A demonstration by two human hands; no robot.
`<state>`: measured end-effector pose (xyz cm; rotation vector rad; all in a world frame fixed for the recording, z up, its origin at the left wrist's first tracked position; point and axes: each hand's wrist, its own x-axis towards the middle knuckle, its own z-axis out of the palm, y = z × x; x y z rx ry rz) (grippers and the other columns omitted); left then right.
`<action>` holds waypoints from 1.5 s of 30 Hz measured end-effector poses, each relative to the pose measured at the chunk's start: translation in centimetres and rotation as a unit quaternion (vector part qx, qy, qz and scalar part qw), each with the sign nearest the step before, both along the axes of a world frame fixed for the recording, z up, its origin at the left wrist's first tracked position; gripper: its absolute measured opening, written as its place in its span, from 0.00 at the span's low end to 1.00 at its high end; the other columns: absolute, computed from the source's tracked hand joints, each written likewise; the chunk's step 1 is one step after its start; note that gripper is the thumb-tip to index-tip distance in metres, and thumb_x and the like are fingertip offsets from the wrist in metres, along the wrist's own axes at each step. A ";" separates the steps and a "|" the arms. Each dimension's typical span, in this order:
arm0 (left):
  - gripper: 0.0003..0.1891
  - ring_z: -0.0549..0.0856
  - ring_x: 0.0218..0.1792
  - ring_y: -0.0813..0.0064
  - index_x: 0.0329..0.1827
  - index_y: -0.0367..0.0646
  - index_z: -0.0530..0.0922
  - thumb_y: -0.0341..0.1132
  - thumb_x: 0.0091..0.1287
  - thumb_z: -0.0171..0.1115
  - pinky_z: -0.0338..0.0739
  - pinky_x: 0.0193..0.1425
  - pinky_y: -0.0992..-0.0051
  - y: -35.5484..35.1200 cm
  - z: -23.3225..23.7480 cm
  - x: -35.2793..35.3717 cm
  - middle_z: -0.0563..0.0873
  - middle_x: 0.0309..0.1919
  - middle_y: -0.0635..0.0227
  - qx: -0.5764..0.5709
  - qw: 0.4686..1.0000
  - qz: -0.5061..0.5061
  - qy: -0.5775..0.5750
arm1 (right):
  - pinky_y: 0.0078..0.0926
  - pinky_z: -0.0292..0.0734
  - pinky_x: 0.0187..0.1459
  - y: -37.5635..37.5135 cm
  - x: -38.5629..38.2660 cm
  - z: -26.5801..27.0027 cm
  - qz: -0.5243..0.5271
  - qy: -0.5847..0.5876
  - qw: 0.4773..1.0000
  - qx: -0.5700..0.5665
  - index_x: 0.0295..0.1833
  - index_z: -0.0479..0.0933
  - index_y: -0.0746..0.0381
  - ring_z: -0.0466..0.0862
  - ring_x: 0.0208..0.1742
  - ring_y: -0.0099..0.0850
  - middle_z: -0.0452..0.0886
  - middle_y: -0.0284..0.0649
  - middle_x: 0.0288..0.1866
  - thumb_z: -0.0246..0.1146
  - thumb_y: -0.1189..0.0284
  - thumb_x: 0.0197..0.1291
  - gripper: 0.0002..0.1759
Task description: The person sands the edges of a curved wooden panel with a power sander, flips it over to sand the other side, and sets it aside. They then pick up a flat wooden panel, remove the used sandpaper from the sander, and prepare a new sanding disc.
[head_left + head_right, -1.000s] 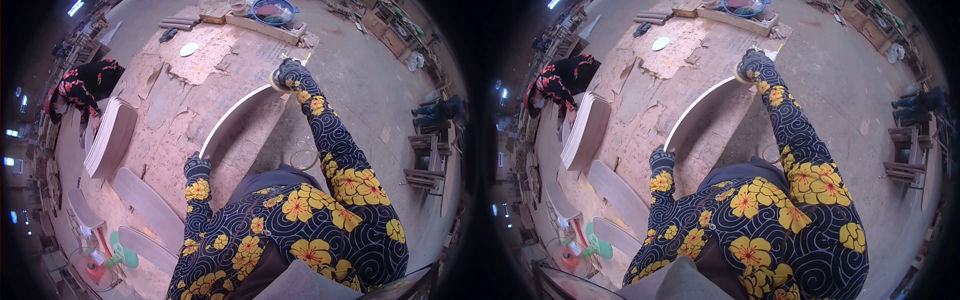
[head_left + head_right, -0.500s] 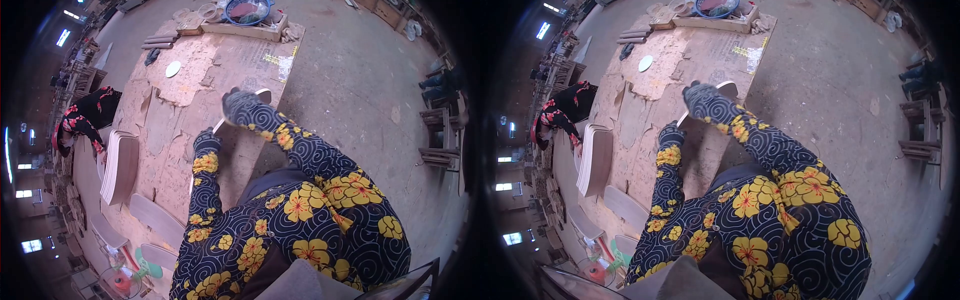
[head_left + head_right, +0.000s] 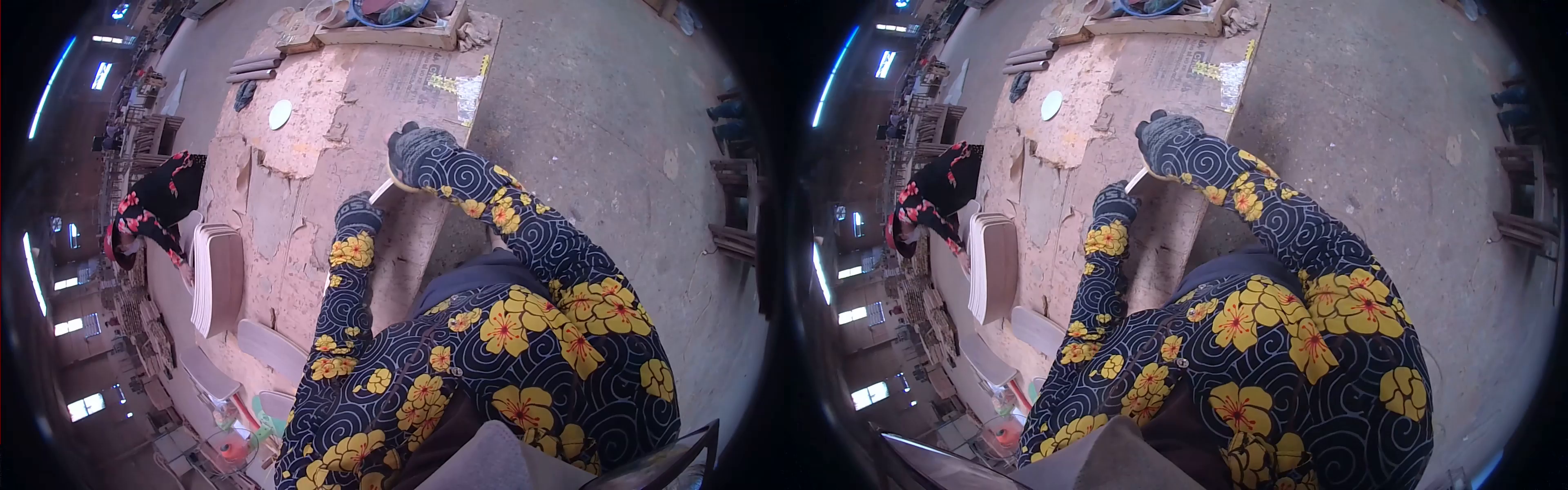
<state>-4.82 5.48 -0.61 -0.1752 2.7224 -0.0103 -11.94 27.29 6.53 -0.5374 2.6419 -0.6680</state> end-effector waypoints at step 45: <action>0.20 0.85 0.46 0.57 0.51 0.50 0.79 0.44 0.56 0.64 0.79 0.52 0.60 3.0 -1.1 2.0 0.85 0.43 0.56 -0.038 0.968 -0.245 -0.032 | 0.31 0.78 0.49 12.5 8.2 -16.6 -0.208 -0.149 0.878 -0.404 0.51 0.77 0.53 0.81 0.46 0.33 0.82 0.42 0.44 0.77 0.56 0.45 0.27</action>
